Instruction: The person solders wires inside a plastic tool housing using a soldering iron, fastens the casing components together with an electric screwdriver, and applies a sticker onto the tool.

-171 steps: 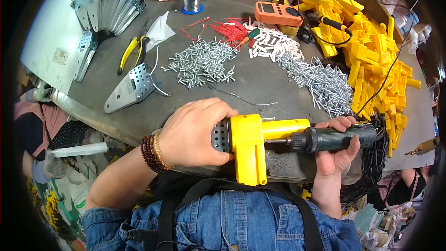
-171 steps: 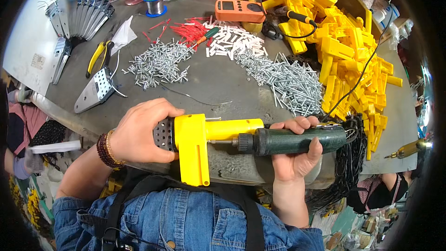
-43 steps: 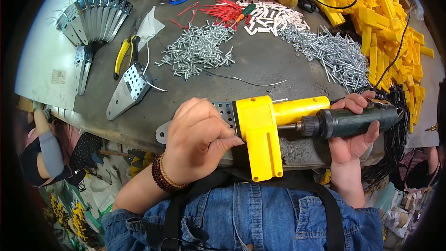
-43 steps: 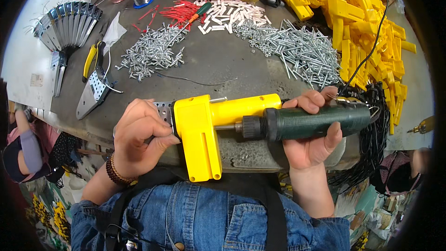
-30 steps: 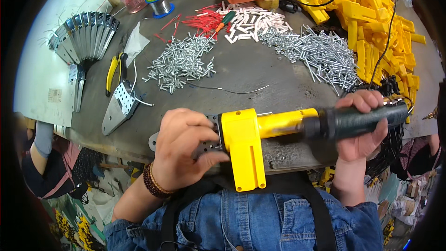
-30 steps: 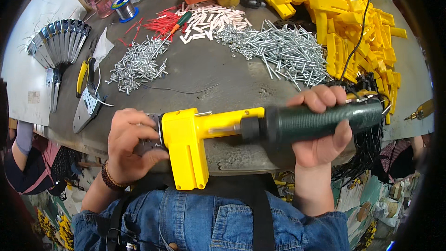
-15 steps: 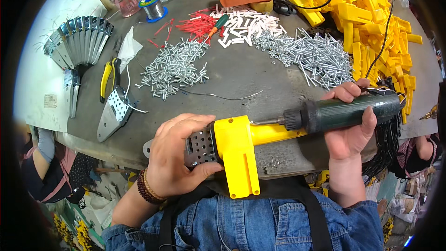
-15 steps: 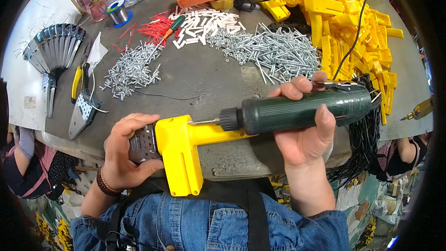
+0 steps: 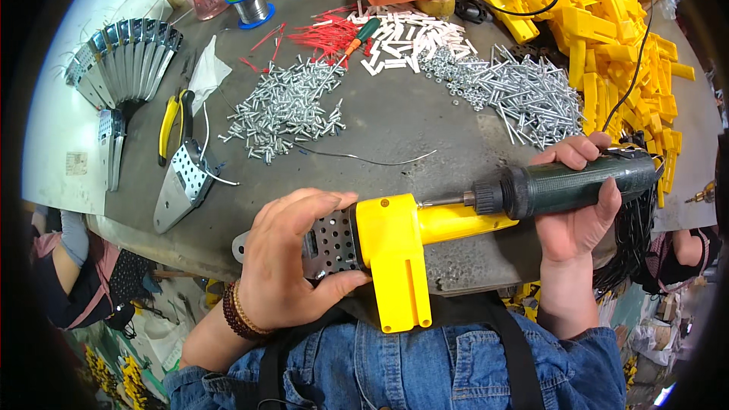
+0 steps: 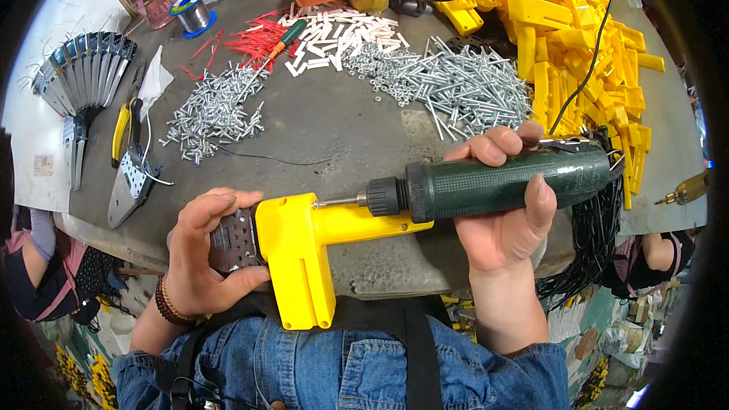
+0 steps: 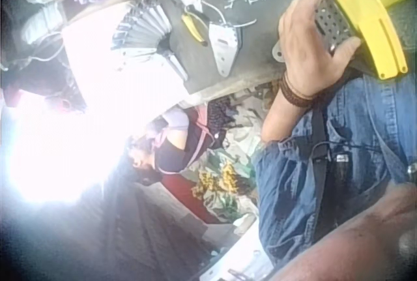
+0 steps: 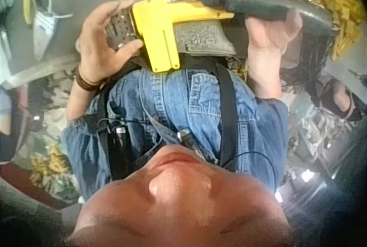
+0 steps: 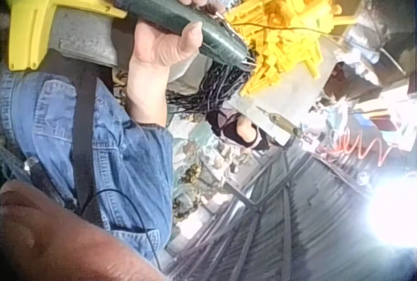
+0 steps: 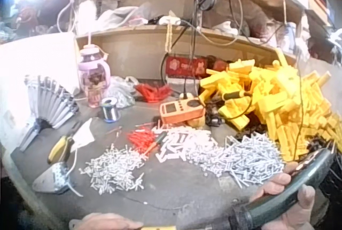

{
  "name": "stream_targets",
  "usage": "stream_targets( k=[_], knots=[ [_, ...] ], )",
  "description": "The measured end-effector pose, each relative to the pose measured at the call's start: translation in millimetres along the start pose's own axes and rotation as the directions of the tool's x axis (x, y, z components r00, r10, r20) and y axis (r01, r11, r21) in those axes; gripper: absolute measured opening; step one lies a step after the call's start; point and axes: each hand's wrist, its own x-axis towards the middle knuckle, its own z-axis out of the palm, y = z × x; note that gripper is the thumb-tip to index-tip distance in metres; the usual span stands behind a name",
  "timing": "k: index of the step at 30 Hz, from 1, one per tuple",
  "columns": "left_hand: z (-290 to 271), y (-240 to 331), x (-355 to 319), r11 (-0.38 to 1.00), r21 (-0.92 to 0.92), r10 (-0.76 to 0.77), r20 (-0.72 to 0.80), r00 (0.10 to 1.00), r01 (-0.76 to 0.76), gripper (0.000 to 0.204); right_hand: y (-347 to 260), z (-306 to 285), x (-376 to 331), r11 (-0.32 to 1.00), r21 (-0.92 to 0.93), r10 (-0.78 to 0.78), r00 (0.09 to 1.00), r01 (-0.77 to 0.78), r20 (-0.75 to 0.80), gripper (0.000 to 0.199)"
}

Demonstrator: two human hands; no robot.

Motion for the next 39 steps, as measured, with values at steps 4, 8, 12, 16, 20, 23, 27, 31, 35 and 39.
stream_targets(
  k=[4, 8, 12, 16, 20, 23, 27, 31, 35, 39],
  knots=[
    [0.1, 2.1, 2.4, 1.0, 0.006, 0.014, 0.015, 1.0, -0.014, 0.08, 1.5, -0.2, 1.9, 0.999, 0.039, 0.018, 1.0, -0.019, 0.019, 0.042],
    [2.1, 0.6, 1.4, 1.0, -0.018, -0.022, 0.012, 1.0, 0.022, 0.084, 6.3, -7.6, 6.2, 0.991, 0.121, 0.057, 0.998, -0.061, 0.033, 0.038],
    [0.5, 0.5, 4.1, 0.987, -0.111, -0.114, 0.041, 0.993, 0.118, 0.085, 7.1, -7.1, 8.3, 0.989, 0.12, 0.084, 0.996, -0.086, 0.02, 0.039],
    [0.2, 1.5, 5.9, 0.988, -0.116, -0.1, 0.028, 0.995, 0.102, 0.085, 5.8, -5.9, 7.8, 0.988, 0.125, 0.091, 0.996, -0.091, 0.006, 0.04],
    [-10.2, 4.0, 10.3, 0.998, 0.049, -0.052, 0.13, 0.99, 0.046, 0.081, 4.6, -8.7, 8.4, 0.987, 0.133, 0.094, 0.996, -0.092, -0.004, 0.043],
    [-11.6, -0.4, 12.6, 0.995, 0.1, 0.01, 0.171, 0.985, -0.027, 0.076, 4.7, -6.4, 13.3, 0.986, 0.118, 0.116, 0.993, -0.117, 0.015, 0.045],
    [-23.5, -9.3, 36.3, 0.986, 0.098, 0.1, 0.294, 0.951, -0.134, 0.07, 5.3, -5.2, 11.8, 0.988, 0.083, 0.131, 0.991, -0.132, 0.008, 0.048],
    [-17.8, -17.9, 45.2, 0.965, 0.093, 0.2, 0.344, 0.917, -0.245, 0.064, 4.0, -14.7, 13.0, 0.987, 0.072, 0.147, 0.988, -0.143, -0.054, 0.047],
    [-14.3, -24.3, 49.5, 0.985, -0.005, 0.16, 0.395, 0.904, -0.172, 0.059, -1.3, -10.4, 19.2, 0.959, 0.111, 0.261, 0.965, -0.26, 0.004, 0.044],
    [-11.9, -32.7, 51.9, 0.986, -0.12, 0.156, 0.392, 0.906, -0.118, 0.057, 2.0, -18.9, 31.4, 0.934, 0.167, 0.32, 0.948, -0.315, 0.001, 0.046]
  ],
)
